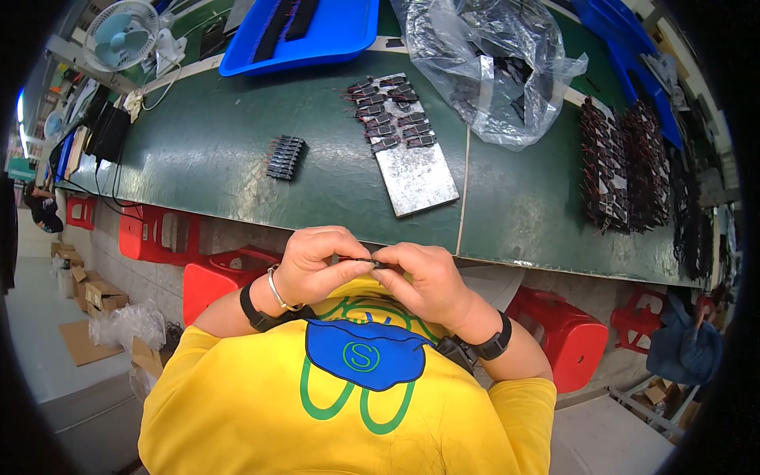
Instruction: Manually placing small electronic components into a tray for assembly.
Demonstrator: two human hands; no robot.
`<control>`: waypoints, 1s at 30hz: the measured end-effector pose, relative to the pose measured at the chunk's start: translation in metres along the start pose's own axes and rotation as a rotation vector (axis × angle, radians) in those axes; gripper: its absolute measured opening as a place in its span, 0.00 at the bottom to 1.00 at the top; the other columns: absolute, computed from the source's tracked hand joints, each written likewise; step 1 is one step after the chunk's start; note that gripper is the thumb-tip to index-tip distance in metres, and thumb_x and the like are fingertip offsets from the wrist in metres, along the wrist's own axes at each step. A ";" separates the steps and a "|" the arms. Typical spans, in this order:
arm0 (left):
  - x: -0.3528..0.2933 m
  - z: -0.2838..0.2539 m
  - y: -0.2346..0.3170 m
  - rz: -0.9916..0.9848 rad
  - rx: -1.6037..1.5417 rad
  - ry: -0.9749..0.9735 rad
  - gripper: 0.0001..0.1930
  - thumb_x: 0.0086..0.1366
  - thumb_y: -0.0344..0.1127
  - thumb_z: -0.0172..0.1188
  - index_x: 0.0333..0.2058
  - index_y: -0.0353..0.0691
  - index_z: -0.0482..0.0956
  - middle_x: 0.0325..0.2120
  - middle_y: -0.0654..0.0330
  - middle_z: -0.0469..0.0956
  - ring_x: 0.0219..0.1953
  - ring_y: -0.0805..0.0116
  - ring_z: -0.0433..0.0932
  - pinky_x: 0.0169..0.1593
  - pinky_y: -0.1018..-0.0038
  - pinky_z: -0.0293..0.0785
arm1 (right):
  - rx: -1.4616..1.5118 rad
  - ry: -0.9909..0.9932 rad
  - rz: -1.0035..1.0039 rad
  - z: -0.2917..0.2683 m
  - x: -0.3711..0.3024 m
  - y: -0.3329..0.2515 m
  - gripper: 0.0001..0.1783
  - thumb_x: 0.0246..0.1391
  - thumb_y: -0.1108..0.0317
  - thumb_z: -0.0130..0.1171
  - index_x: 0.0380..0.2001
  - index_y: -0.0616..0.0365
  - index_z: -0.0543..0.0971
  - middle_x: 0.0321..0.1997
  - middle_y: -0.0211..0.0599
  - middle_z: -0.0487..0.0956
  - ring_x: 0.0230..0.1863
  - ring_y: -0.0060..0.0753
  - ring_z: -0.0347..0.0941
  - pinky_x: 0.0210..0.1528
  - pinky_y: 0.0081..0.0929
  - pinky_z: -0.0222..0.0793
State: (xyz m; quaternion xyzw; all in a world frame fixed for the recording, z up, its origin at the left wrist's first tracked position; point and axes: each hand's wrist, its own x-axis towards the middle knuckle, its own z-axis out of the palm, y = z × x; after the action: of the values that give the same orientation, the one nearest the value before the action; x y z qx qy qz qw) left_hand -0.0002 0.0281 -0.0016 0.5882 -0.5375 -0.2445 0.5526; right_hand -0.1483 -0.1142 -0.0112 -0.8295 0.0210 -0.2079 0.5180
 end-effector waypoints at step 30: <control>-0.012 -0.114 -0.031 0.051 0.665 0.286 0.08 0.46 0.23 0.67 0.27 0.37 0.79 0.24 0.58 0.78 0.27 0.63 0.76 0.33 0.72 0.72 | -0.430 0.276 -0.165 -0.049 0.005 0.014 0.08 0.42 0.80 0.64 0.27 0.61 0.77 0.16 0.35 0.72 0.15 0.30 0.67 0.18 0.24 0.60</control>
State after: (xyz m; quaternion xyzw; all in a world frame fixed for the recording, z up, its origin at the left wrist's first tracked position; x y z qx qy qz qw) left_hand 0.1073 0.0774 -0.0030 0.7504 -0.5193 0.0422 0.4066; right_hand -0.1590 -0.1641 -0.0032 -0.8832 0.0675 -0.3510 0.3036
